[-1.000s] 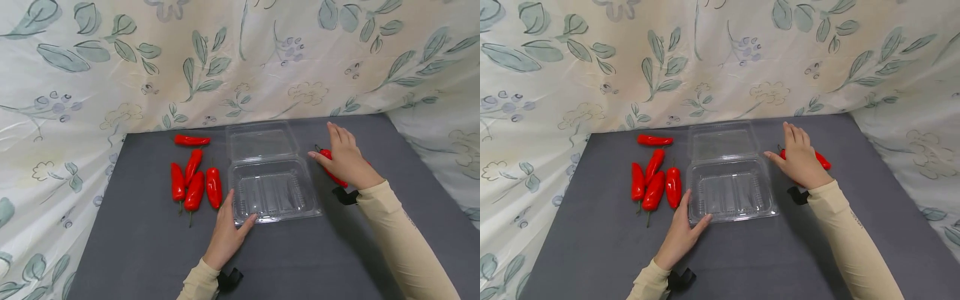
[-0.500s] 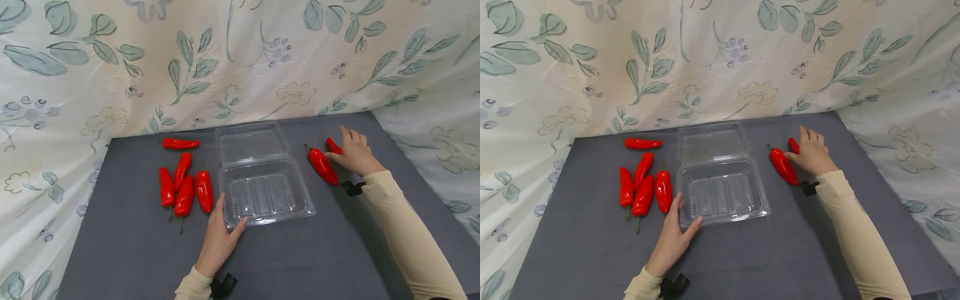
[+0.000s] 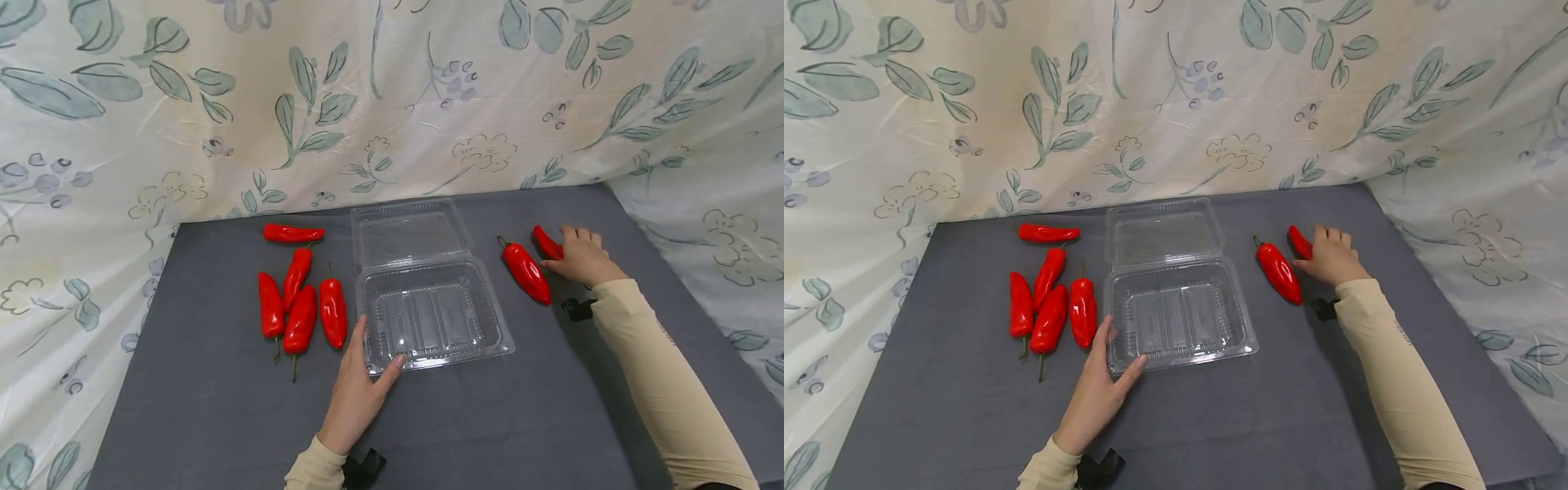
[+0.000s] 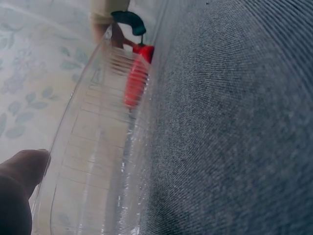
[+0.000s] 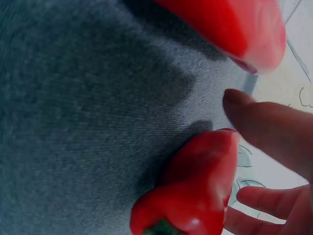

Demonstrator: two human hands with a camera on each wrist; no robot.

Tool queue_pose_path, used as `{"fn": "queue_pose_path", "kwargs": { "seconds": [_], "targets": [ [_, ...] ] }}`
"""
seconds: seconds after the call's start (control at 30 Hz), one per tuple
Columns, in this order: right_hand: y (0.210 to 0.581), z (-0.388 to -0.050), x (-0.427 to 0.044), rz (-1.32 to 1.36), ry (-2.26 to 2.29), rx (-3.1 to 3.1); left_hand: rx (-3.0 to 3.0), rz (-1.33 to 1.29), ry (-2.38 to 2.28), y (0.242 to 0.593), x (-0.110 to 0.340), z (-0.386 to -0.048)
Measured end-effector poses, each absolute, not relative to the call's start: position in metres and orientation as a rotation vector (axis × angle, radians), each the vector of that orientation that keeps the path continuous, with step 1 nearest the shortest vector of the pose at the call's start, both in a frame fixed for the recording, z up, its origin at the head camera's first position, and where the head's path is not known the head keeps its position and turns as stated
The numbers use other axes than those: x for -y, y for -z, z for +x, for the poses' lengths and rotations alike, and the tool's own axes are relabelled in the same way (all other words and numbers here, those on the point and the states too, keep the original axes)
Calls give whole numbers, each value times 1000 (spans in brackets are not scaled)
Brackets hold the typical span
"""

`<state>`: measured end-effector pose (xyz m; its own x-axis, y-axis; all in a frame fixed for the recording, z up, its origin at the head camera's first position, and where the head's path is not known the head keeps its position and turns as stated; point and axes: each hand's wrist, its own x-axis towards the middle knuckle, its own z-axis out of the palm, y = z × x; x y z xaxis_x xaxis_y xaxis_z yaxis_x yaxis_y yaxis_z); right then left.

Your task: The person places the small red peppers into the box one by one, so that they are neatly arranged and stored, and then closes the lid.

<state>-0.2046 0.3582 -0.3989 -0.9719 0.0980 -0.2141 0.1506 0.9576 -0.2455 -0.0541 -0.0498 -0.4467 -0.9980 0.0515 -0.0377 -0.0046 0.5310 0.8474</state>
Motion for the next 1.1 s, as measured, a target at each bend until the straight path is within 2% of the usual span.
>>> {"fn": "queue_pose_path", "kwargs": {
  "seconds": [1.1],
  "targets": [
    [409,-189,-361,87,434,-3001,-2710,36,-1515,449,48,-51]
  ]
}}
